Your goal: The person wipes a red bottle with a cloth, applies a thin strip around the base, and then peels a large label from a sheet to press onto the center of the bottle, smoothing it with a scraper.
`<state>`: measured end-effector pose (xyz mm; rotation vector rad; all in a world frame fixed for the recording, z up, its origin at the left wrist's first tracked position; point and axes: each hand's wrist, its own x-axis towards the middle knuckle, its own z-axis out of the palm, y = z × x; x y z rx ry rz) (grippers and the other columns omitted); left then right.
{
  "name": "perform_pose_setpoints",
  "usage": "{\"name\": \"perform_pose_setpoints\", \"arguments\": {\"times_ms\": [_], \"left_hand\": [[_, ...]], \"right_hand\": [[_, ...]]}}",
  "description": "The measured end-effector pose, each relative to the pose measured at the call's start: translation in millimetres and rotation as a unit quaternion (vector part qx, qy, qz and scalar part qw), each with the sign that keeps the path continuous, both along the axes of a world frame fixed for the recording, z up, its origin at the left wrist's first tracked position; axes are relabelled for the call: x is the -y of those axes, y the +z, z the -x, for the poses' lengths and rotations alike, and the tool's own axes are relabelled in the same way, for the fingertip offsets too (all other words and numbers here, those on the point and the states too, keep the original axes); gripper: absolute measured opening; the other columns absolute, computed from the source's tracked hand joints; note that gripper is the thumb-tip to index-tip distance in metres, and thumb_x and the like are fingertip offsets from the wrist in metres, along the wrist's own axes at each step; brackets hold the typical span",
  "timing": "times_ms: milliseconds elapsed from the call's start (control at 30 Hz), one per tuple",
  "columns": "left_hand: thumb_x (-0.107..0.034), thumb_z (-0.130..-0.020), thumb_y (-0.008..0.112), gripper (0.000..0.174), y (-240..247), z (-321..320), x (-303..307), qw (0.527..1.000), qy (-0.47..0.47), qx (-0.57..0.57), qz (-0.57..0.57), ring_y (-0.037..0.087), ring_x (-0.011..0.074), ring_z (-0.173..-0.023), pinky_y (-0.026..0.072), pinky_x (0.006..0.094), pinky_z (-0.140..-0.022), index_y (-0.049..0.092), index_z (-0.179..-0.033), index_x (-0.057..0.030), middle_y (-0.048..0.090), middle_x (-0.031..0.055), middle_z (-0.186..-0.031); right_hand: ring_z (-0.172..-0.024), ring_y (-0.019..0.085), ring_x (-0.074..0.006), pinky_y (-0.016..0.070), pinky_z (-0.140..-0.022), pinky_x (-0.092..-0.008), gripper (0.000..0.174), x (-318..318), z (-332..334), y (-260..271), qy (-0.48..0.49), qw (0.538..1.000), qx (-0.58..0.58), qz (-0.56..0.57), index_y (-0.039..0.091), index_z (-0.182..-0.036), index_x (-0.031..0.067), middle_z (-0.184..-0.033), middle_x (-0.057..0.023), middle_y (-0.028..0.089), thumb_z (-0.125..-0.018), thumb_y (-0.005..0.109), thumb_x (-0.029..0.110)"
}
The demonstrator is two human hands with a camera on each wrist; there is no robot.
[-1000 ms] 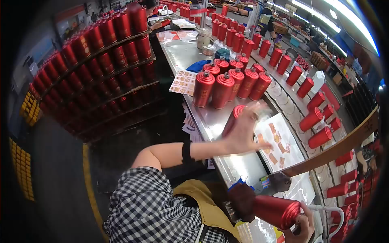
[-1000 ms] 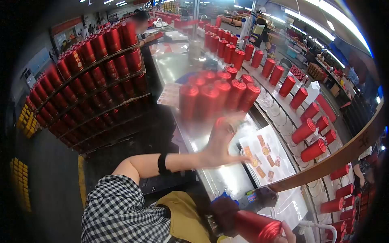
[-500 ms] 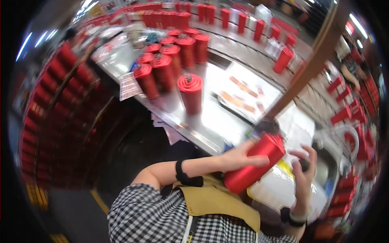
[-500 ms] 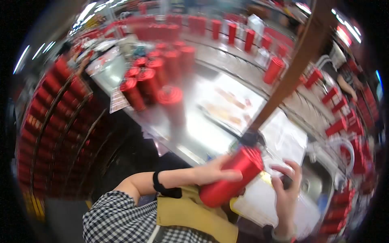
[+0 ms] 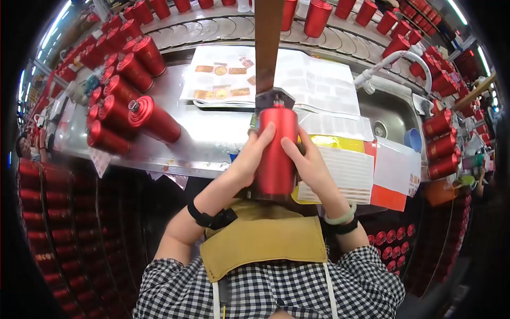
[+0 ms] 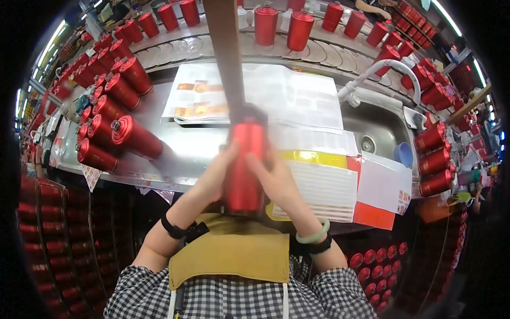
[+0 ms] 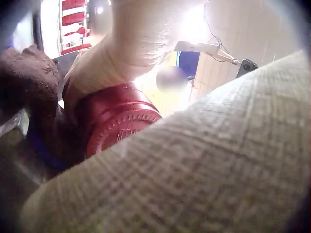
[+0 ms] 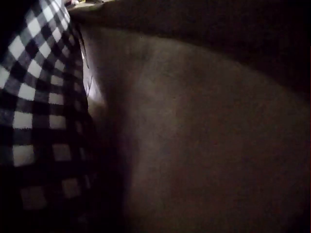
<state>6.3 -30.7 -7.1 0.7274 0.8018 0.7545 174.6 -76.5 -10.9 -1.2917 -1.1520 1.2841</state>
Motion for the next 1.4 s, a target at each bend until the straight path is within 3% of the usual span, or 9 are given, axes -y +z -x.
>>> {"name": "perform_pose_setpoints", "arguments": {"times_ms": [300, 367, 467, 600, 667, 1000, 1067, 1233, 1400], "left_hand": [[-0.025, -0.103, 0.064, 0.076, 44, 33, 22, 0.976, 0.062, -0.081, -0.191, 0.041, 0.0274, -0.144, 0.0377, 0.0420, -0.116, 0.021, -0.161, -0.0035, 0.037, 0.0217, -0.157], [-0.026, -0.090, 0.081, 0.096, 26, 43, 25, 0.952, 0.060, -0.140, -0.264, 0.039, 0.0312, -0.146, 0.0322, 0.0459, -0.120, 0.020, -0.162, -0.0031, 0.035, 0.0229, -0.159], [-0.035, -0.055, 0.102, 0.145, -1, 43, 39, 0.863, -0.016, -0.256, -0.435, 0.032, 0.0360, -0.150, 0.0281, 0.0456, -0.122, 0.012, -0.164, -0.0020, 0.032, 0.0238, -0.161], [-0.023, -0.066, 0.097, 0.127, -11, 28, 42, 0.877, -0.022, -0.282, -0.388, 0.046, 0.0369, -0.143, 0.0418, 0.0422, -0.114, 0.019, -0.163, -0.0019, 0.036, 0.0275, -0.159], [-0.017, -0.069, 0.095, 0.116, -7, 26, 47, 0.819, 0.015, -0.335, -0.466, 0.051, 0.0365, -0.139, 0.0463, 0.0415, -0.110, 0.026, -0.161, -0.0018, 0.040, 0.0273, -0.158], [-0.020, -0.073, 0.093, 0.110, -15, 36, 45, 0.808, 0.022, -0.349, -0.474, 0.063, 0.0279, -0.123, 0.0503, 0.0378, -0.104, 0.028, -0.161, -0.0017, 0.060, 0.0196, -0.141], [-0.017, -0.069, 0.094, 0.114, -13, 35, 48, 0.836, 0.012, -0.337, -0.432, 0.051, 0.0381, -0.139, 0.0456, 0.0430, -0.112, 0.028, -0.161, -0.0021, 0.042, 0.0242, -0.158], [-0.016, -0.069, 0.093, 0.112, -18, 36, 45, 0.820, 0.021, -0.339, -0.461, 0.052, 0.0389, -0.138, 0.0467, 0.0428, -0.110, 0.030, -0.160, -0.0028, 0.043, 0.0244, -0.157], [-0.013, -0.070, 0.092, 0.110, -17, 36, 46, 0.828, 0.018, -0.334, -0.449, 0.053, 0.0385, -0.136, 0.0478, 0.0423, -0.109, 0.031, -0.160, -0.0033, 0.044, 0.0241, -0.156]], "right_hand": [[-0.074, 0.048, -0.0031, 0.0430, -0.069, -0.0205, 0.039, 12, -43, 15, -0.010, 0.985, 0.174, -0.005, 0.063, -0.135, 0.0014, -0.105, -0.0036, 0.070, -0.099, 0.068, 0.018], [-0.070, 0.048, -0.0022, 0.0415, -0.063, -0.0217, 0.018, 18, -63, 17, -0.057, 0.975, 0.215, -0.007, 0.072, -0.106, 0.0007, -0.088, 0.0018, 0.068, -0.096, 0.071, 0.015], [-0.069, 0.051, -0.0054, 0.0430, -0.063, -0.0241, 0.015, 17, -88, 23, -0.086, 0.951, 0.296, 0.022, 0.070, -0.101, -0.0005, -0.082, -0.0020, 0.067, -0.095, 0.072, 0.013], [-0.068, 0.060, -0.0186, 0.0489, -0.066, -0.0323, 0.014, -5, -97, 4, -0.065, 0.879, 0.450, -0.142, 0.069, -0.098, 0.0000, -0.085, -0.0102, 0.067, -0.090, 0.074, 0.010], [-0.077, 0.066, -0.0278, 0.0530, -0.071, -0.0389, 0.014, -16, -90, -11, -0.031, 0.851, 0.481, -0.208, 0.069, -0.098, 0.0035, -0.091, -0.0109, 0.067, -0.087, 0.076, 0.009], [-0.089, 0.066, -0.0285, 0.0550, -0.076, -0.0406, 0.012, -67, -81, -47, 0.121, 0.746, 0.591, -0.282, 0.067, -0.093, 0.0072, -0.091, -0.0065, 0.066, -0.082, 0.069, 0.007], [-0.089, 0.066, -0.0287, 0.0549, -0.076, -0.0410, 0.010, -68, -84, -49, 0.123, 0.742, 0.591, -0.292, 0.068, -0.093, 0.0071, -0.090, -0.0069, 0.066, -0.083, 0.067, 0.007], [-0.090, 0.066, -0.0298, 0.0549, -0.077, -0.0417, 0.011, -69, -82, -44, 0.121, 0.755, 0.576, -0.288, 0.067, -0.094, 0.0066, -0.089, -0.0087, 0.066, -0.082, 0.067, 0.005], [-0.076, 0.069, -0.0271, 0.0553, -0.071, -0.0370, 0.011, -77, -89, -35, 0.062, 0.851, 0.483, -0.196, 0.070, -0.095, 0.0009, -0.084, -0.0124, 0.071, -0.085, 0.069, 0.006]]}}
